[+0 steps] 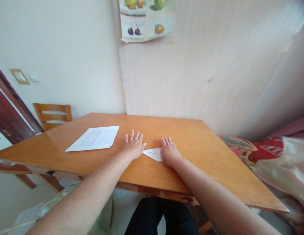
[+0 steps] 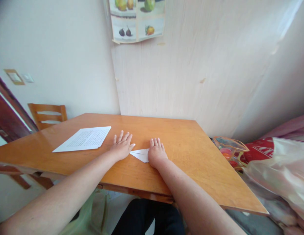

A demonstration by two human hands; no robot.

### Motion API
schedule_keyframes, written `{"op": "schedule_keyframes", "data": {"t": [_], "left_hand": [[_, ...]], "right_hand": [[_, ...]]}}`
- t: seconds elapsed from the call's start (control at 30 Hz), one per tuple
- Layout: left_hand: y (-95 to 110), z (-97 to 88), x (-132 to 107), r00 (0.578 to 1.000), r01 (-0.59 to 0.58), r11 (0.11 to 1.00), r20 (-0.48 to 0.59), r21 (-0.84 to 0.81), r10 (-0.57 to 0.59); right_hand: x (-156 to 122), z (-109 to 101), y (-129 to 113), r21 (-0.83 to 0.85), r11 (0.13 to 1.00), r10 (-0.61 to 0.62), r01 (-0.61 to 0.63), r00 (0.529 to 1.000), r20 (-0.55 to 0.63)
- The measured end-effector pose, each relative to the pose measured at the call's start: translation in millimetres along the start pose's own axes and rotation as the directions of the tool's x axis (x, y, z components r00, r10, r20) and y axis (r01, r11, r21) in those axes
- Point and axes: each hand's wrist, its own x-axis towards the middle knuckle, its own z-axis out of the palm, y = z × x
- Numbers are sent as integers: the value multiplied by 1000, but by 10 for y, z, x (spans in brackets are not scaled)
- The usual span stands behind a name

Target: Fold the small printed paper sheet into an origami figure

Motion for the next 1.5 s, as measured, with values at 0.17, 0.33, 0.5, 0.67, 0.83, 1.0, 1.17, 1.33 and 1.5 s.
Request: {"op": "schedule_keyframes", "data": {"t": [0.17,0.33,0.5,0.67,0.83,1.0,1.17,1.33,1.5], "left_hand": [[-212,-114,-64,994,61,998,-88,-13,-62],[-136,-187,-233,991,-29,996,-133,-87,17],[262,-127,-496,945,-327,927,-64,-186,320],[404,-74,-634,913,-401,888,-21,-227,407],[395,-53,-626,922,-378,895,-17,-238,386],[413,-62,-623,926,-371,894,-28,-250,376],[412,-62,-626,928,-367,897,-27,-245,373],[403,-38,-618,926,-370,898,-21,-238,376],[408,-61,-618,923,-379,895,-20,-236,385]], "right_hand": [[26,20,16,-4,1000,-5,5,1000,2],[39,53,44,-6,1000,-18,18,1000,-3],[30,46,51,-25,999,-33,33,999,-5],[26,26,49,-60,998,-33,33,999,-5],[-2,-11,40,-107,994,-19,19,1000,1],[-51,-85,40,-147,989,16,-14,1000,14],[-85,-146,104,-153,986,69,-64,997,27],[-116,-167,213,-156,980,130,-125,991,17],[-119,-217,355,-144,972,188,-188,982,-15]]}}
